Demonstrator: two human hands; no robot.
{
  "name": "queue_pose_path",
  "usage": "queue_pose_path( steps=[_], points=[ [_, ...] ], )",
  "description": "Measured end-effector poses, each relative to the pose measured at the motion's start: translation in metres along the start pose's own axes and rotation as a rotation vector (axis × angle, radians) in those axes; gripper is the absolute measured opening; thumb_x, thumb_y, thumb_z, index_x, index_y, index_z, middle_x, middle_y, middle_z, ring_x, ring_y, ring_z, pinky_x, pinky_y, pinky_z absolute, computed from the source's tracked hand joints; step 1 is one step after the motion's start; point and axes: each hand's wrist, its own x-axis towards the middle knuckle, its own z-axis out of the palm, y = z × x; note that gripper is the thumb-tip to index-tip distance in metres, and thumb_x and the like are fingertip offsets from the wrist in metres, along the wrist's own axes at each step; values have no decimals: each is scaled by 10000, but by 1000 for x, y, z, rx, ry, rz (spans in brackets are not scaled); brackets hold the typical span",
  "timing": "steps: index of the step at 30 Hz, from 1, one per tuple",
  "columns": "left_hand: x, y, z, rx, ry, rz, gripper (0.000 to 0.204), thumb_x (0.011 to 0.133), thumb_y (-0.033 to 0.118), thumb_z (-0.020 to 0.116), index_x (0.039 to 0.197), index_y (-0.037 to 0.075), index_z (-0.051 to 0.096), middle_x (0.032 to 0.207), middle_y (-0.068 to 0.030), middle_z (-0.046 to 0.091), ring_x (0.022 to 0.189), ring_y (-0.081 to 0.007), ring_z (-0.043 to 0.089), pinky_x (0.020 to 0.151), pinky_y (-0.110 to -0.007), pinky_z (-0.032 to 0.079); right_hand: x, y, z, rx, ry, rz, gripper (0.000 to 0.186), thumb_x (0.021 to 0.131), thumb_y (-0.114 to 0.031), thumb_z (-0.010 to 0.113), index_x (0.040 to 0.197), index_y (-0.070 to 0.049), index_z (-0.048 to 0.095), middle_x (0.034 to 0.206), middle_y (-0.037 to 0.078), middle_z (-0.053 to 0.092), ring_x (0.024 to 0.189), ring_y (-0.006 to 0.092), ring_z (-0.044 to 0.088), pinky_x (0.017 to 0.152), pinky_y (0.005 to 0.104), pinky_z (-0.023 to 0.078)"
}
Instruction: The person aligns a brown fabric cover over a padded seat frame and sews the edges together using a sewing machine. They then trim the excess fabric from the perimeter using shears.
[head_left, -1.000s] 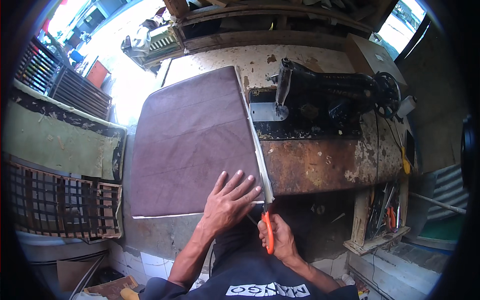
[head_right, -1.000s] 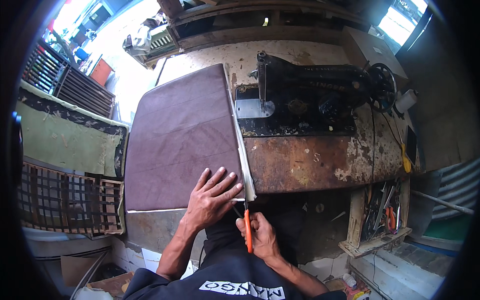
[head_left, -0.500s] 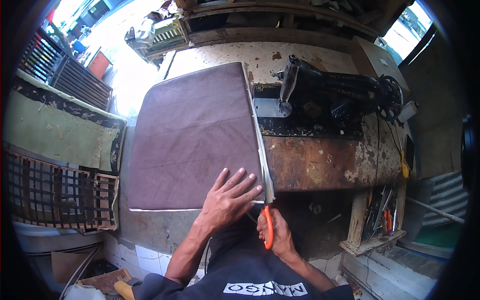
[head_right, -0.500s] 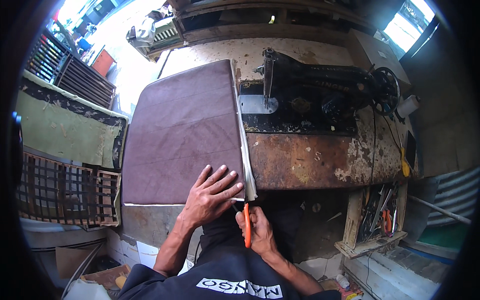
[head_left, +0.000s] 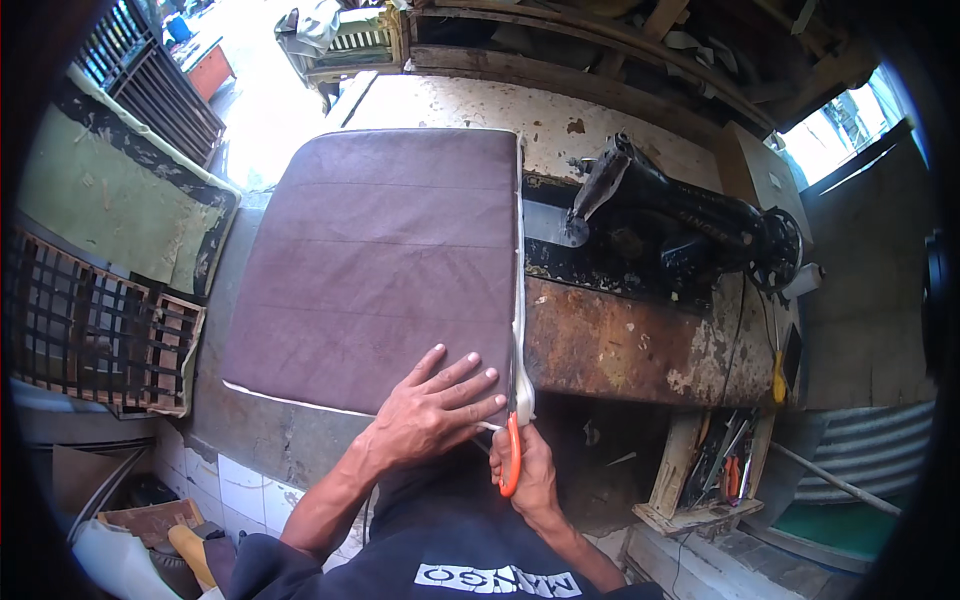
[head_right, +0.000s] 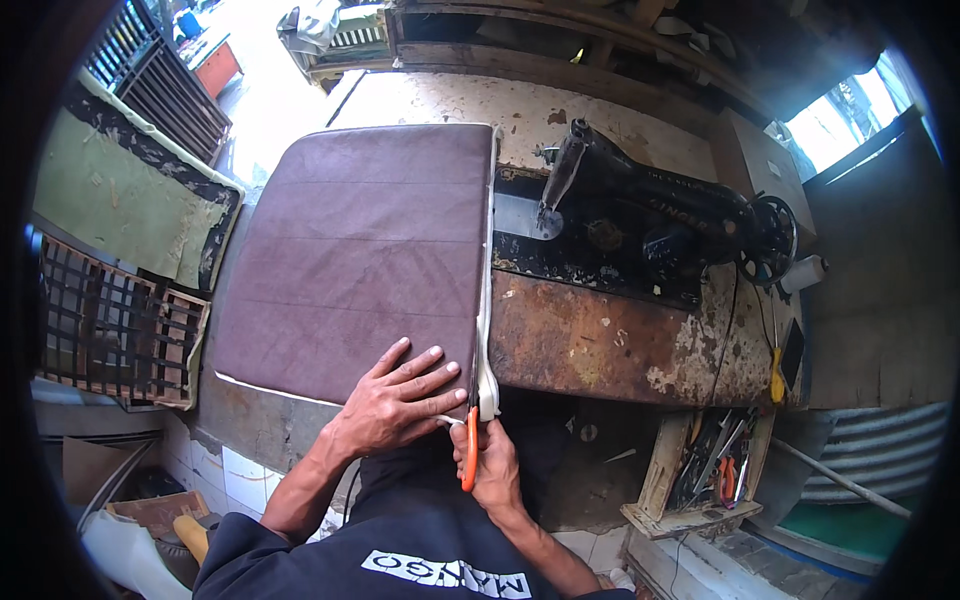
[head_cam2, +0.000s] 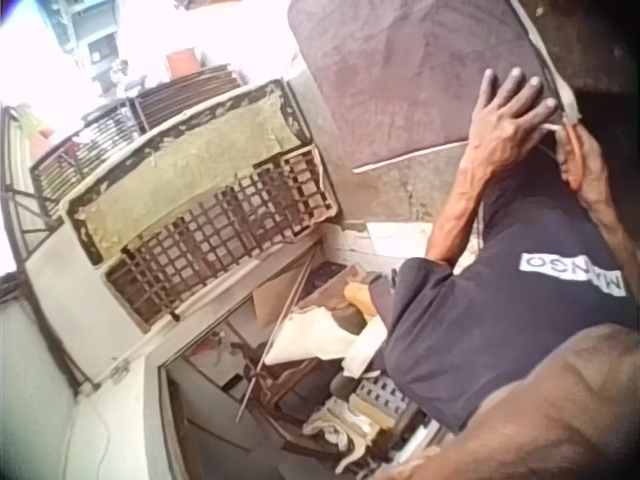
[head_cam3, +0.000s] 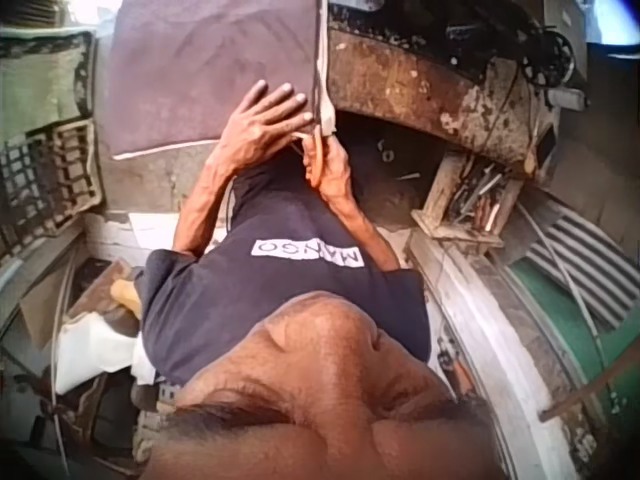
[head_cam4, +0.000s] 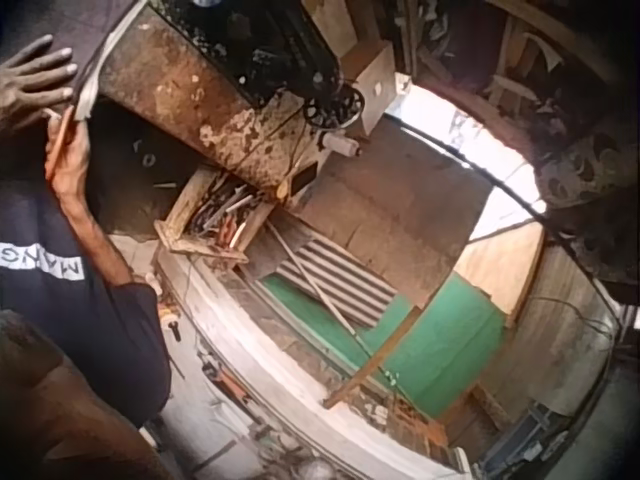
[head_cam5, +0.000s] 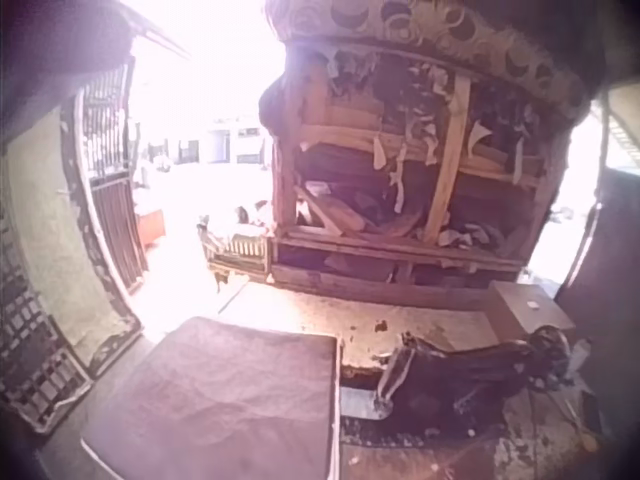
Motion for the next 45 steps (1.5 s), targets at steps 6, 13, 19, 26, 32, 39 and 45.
queue_pose_path(
  steps=[6,13,19,26,32,39,45],
  points=[
    [-11,4,-4,-52,-57,28,527,899,316,797,1410,259,680,1531,-35,601,1481,-284,501,1262,-591,310,7,3,3,-2,15,-58,491,1025,-482,706,1127,-15,594,757,10,601,592,82,583,540,235,507],
    [-19,12,-10,-88,-100,48,514,918,336,791,1416,279,678,1536,-22,598,1493,-282,488,1253,-596,323,12,5,9,-65,99,-176,423,1063,-440,664,1071,-22,600,724,-6,582,575,59,544,503,228,444],
    [-32,16,-15,-131,-140,42,504,925,350,791,1416,300,686,1532,9,608,1499,-274,482,1252,-584,324,8,8,13,-155,120,-281,402,1084,-415,641,1090,-15,597,795,-6,576,645,45,506,538,231,402],
    [-44,22,-28,-224,-202,69,481,979,371,733,1452,328,659,1547,9,596,1502,-269,476,1260,-583,324,18,-7,12,-401,168,-397,439,1091,-435,616,1038,1,601,850,36,568,784,117,519,704,310,465],
    [-54,25,-33,-272,-272,75,471,991,367,725,1457,355,656,1559,14,589,1506,-261,474,1261,-572,321,24,-11,20,-164,155,-375,435,1087,-439,625,1008,-12,604,861,41,564,813,115,517,749,299,462],
    [-64,30,-46,-397,-326,53,443,993,351,719,1435,332,683,1568,6,584,1506,-273,479,1264,-572,302,25,-10,19,-192,171,-356,432,1088,-444,622,992,-23,606,839,15,526,784,98,493,700,291,446],
    [-75,28,-52,-492,-361,37,461,992,343,717,1451,329,670,1589,6,564,1532,-273,442,1279,-577,272,26,-9,25,-143,176,-406,413,1090,-440,619,1044,-30,597,859,21,530,777,106,489,702,297,448]
  ],
)
